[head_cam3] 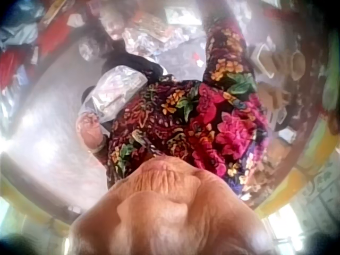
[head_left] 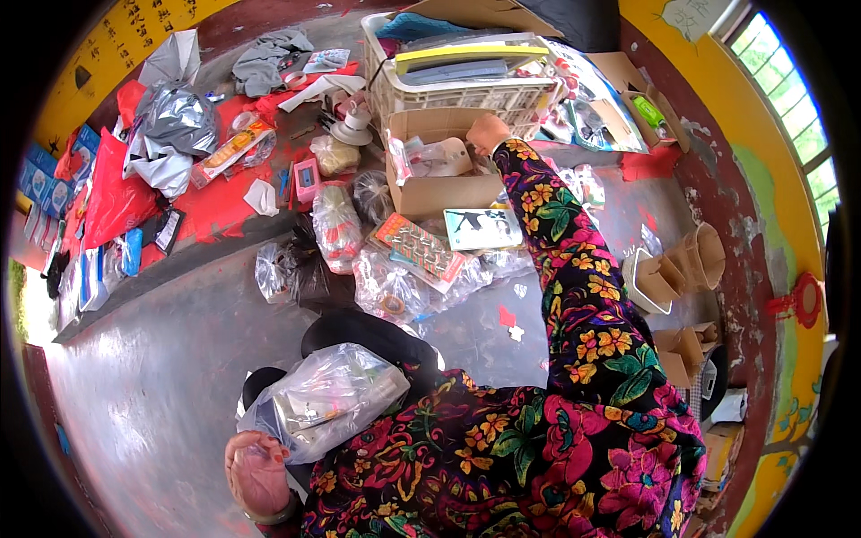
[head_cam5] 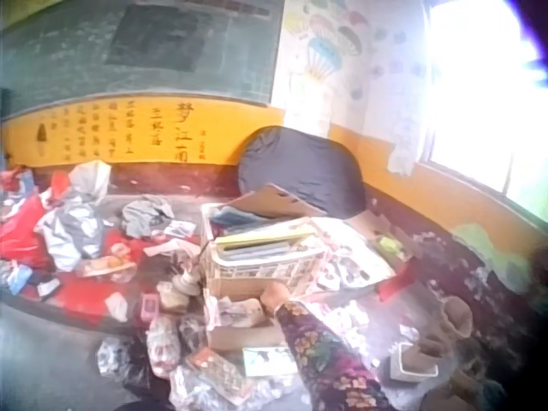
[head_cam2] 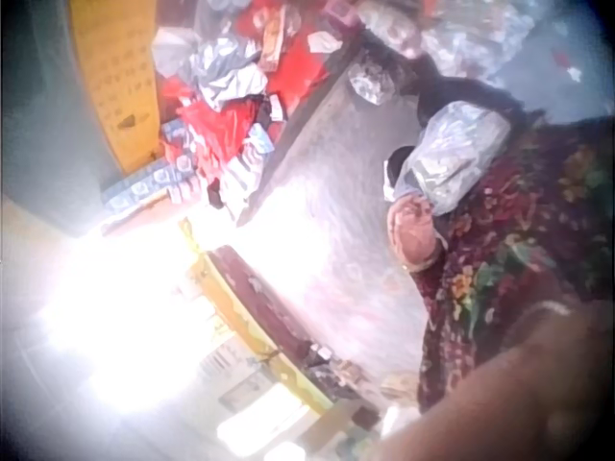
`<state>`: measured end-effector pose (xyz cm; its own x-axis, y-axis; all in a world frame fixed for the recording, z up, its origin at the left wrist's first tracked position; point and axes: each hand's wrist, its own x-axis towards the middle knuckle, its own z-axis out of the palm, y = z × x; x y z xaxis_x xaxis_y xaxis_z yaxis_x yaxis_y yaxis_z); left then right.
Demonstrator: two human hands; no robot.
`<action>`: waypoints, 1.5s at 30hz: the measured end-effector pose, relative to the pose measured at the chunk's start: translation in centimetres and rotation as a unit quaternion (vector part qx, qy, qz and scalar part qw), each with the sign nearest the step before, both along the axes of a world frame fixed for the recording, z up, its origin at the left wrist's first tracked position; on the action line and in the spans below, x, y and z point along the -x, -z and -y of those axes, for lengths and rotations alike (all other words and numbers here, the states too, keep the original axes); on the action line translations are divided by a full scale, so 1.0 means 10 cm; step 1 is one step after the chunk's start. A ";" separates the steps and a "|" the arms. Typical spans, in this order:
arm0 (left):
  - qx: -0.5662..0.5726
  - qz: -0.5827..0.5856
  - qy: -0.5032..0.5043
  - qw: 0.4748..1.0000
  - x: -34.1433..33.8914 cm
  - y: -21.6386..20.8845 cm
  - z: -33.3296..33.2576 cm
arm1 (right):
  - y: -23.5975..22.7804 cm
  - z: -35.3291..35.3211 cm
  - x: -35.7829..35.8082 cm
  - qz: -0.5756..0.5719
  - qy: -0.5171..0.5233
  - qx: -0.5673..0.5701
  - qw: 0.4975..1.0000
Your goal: The person sits on the floor and sorts through various small items, including packaged goods and plastic bags, picking them up, inspecting them, and placing them into a plastic bag or a nearby box.
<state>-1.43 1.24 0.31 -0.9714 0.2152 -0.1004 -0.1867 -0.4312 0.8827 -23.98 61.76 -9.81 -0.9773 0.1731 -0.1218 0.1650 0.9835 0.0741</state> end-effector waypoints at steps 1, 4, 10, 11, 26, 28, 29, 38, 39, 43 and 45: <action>0.010 -0.006 0.012 1.000 0.02 0.01 0.01 | 0.03 0.00 0.09 0.037 0.038 0.077 0.996; -0.021 0.010 -0.040 0.999 0.02 0.02 0.00 | 0.13 0.10 0.25 -0.003 0.112 0.293 0.949; -0.023 0.028 -0.043 0.998 0.02 0.03 -0.01 | -0.18 1.02 0.17 0.106 0.180 0.446 0.870; -0.012 0.023 -0.030 0.999 0.02 0.03 -0.01 | -0.17 1.08 0.18 0.123 0.170 0.447 0.870; 0.004 0.011 0.001 1.000 0.01 0.05 0.06 | 0.27 0.86 0.23 0.077 0.231 0.535 0.809; 0.007 0.009 -0.005 1.000 -0.01 0.06 0.06 | 0.18 0.75 0.25 0.141 0.205 0.608 0.754; 0.007 0.007 -0.005 1.000 -0.01 0.07 0.06 | 0.10 0.72 0.24 0.172 0.193 0.640 0.723; 0.000 0.003 0.002 1.000 -0.02 0.07 0.06 | -0.26 0.84 -0.29 -0.080 0.102 0.840 0.528; 0.001 0.000 0.004 1.000 -0.01 0.07 0.05 | -0.25 0.82 -0.30 -0.096 0.092 0.839 0.528; -0.043 0.017 -0.021 0.999 0.00 0.06 0.02 | -0.28 0.92 -0.33 -0.144 0.055 0.825 0.544; -0.041 0.022 -0.034 0.998 -0.01 0.05 -0.01 | -0.37 1.12 -0.42 -0.147 0.042 0.818 0.554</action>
